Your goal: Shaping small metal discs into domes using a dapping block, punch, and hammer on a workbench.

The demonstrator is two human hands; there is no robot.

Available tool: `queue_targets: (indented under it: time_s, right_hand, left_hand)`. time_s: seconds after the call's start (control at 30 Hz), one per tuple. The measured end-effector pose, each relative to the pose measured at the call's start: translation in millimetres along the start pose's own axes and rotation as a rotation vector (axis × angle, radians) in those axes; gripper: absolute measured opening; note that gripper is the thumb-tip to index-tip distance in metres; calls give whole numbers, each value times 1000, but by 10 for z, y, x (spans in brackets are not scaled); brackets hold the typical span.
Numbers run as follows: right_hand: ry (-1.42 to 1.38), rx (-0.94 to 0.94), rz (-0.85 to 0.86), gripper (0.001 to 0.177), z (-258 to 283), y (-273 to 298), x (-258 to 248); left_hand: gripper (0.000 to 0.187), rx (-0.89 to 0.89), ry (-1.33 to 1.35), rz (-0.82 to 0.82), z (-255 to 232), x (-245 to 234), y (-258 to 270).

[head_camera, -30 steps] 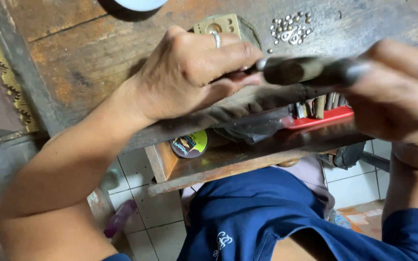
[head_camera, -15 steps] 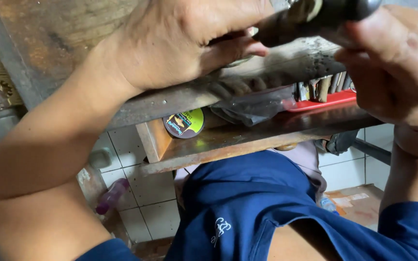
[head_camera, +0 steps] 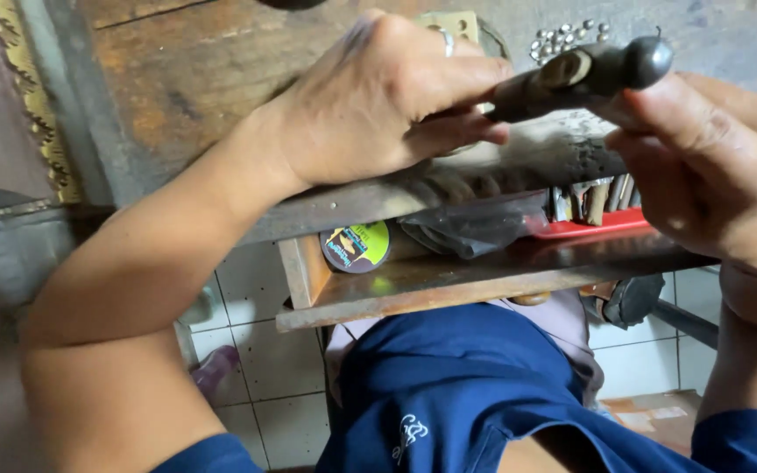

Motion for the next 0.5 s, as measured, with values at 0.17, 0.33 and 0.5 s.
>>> queue_targets:
  time_s: [0.17,0.33,0.5]
  right_hand:
    - [-104,-91,35,59,-52,53,109]
    - [-138,-148,-6,58,36,-25,153]
    - [-85,-115,-45,67,-269,330,198]
  left_hand:
    - [28,12,79,-7,6,27,23]
    - [24,43,5,-7,50,93,84]
    - [16,57,150,-10,35,78,66]
Point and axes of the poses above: each hand's wrist, its own y-axis away from the middle knuckle, its own x-axis out of the palm, z = x × y, the point moved 8 cm from there along -y, towards the middle knuckle, and after that the axes turned 3 degrees about z, right-handed, at the moved point
